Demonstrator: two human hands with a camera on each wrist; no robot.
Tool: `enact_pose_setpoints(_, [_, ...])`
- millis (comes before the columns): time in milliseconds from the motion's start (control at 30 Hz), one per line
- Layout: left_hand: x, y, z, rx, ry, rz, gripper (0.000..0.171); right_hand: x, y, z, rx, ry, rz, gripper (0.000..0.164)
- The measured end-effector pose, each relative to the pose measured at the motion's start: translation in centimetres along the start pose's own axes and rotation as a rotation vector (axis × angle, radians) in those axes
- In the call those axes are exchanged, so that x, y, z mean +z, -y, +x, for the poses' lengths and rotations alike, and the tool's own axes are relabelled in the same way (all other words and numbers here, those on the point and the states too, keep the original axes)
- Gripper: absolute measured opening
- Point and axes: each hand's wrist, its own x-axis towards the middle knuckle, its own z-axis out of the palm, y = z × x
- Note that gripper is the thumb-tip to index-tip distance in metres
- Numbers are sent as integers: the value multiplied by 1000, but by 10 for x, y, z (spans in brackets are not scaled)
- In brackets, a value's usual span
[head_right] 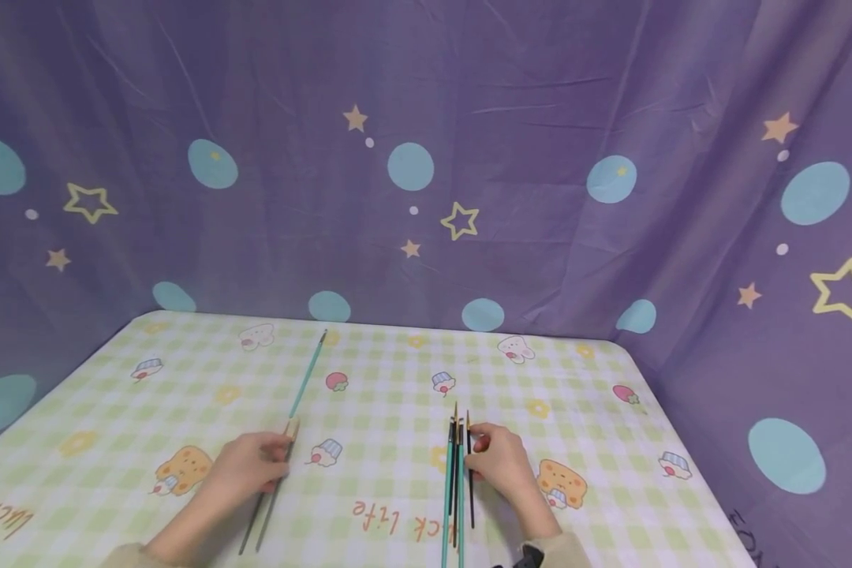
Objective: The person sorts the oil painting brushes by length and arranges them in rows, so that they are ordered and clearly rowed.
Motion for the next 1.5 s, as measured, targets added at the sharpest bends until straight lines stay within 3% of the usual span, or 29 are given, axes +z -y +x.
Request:
enact_pose_setpoints(733, [1,-1,-3,7,-34,19,37,1,0,0,-6,2,-11,48])
enact_pose_setpoints(1000, [2,-3,-1,10,-48,-19,33,-1,0,0,7,3,-12,49])
enact_pose_setpoints(1233, [10,-19,-2,73,-55,-84,28,0,1,-1,10,10,-12,49])
enact_pose_setpoints(1500, [30,-38,2,172,-67,-145,24,0,0,0,11,5,-22,49])
